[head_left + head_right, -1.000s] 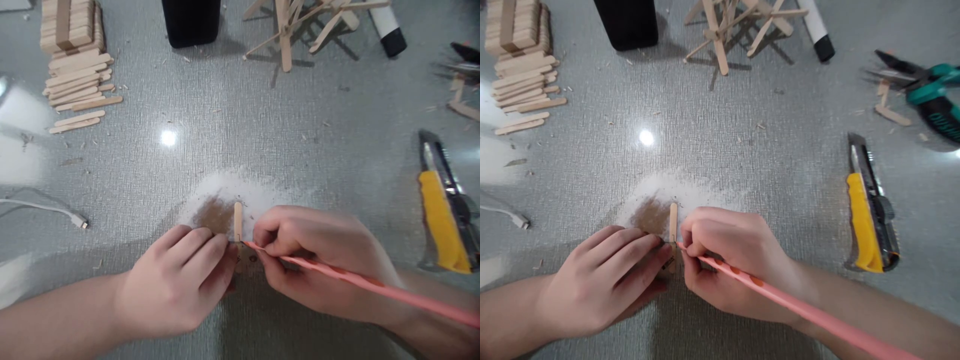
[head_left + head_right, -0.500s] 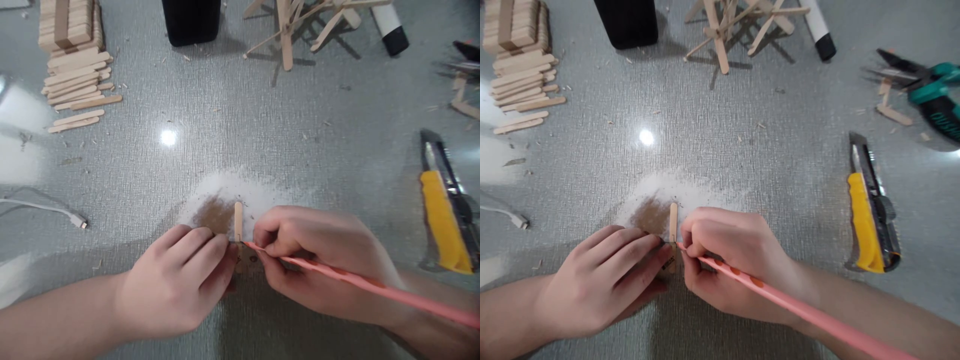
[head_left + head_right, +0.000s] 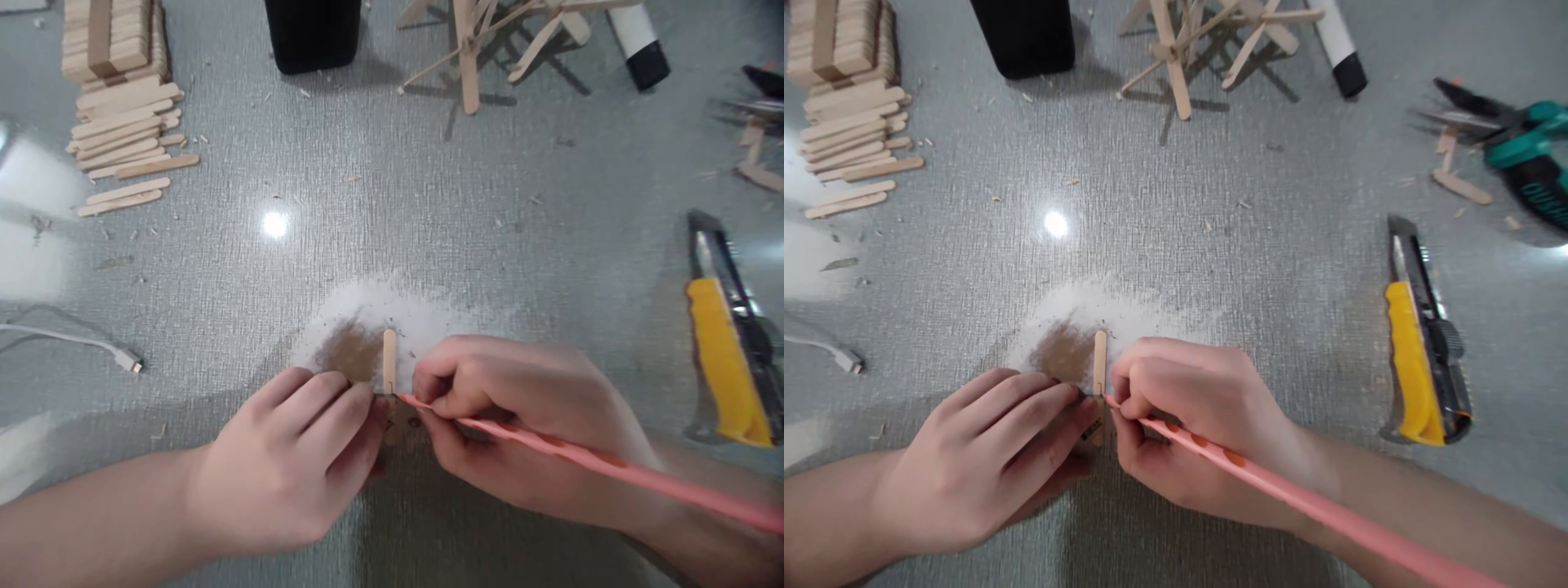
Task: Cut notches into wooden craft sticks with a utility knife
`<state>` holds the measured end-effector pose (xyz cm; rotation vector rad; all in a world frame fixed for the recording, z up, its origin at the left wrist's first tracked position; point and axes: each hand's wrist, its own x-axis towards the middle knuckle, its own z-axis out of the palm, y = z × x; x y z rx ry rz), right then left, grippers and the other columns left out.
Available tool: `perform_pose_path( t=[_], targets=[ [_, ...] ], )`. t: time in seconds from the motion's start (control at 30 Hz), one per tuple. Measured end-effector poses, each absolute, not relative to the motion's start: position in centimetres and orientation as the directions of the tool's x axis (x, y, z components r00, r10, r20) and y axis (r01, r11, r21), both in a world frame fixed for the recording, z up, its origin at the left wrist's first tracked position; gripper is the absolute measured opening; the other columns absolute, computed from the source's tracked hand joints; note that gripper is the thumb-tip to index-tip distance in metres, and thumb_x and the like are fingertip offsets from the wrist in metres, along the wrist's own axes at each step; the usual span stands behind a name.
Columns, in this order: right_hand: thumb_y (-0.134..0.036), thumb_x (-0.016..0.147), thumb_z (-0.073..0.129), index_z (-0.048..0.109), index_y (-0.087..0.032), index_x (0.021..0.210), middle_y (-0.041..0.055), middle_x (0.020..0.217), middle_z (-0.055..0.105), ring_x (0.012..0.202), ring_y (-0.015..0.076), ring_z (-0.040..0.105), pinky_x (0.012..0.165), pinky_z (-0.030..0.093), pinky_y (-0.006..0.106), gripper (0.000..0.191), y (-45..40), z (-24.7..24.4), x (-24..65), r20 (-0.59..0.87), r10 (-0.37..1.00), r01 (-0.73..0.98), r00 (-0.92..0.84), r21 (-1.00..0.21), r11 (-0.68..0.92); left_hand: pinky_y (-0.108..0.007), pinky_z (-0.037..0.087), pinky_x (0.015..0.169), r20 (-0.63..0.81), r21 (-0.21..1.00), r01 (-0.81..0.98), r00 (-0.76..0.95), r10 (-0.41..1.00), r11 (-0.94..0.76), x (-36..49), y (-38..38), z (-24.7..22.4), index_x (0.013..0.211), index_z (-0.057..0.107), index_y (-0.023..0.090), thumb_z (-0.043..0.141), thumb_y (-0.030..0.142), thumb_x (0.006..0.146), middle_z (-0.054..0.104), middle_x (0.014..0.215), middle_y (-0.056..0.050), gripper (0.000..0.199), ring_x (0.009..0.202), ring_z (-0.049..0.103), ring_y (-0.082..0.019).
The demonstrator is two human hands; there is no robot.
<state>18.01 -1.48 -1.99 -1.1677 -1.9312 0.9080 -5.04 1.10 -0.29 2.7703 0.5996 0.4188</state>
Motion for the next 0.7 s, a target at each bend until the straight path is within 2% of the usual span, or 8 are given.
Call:
perform_pose_path(
  t=[0.7],
  targets=[
    [-0.004, 0.078, 0.058, 0.042, -0.023, 0.074, -0.0052, 0.072, 0.061, 0.058, 0.0053, 0.054, 0.05, 0.041, 0.018, 0.025, -1.52, -1.92, 17.83, 0.2, 0.912, 0.475, -0.358, -0.802, 0.362, -0.037, 0.055, 0.064, 0.205, 0.338, 0.366, 0.871, 0.447, -0.867, -5.07, 0.89, -0.27, 0.102, 0.075, 0.008, 0.065, 0.014, 0.092, 0.075, 0.096, -0.008, 0.015, 0.085, 0.069, -0.025]
  ],
)
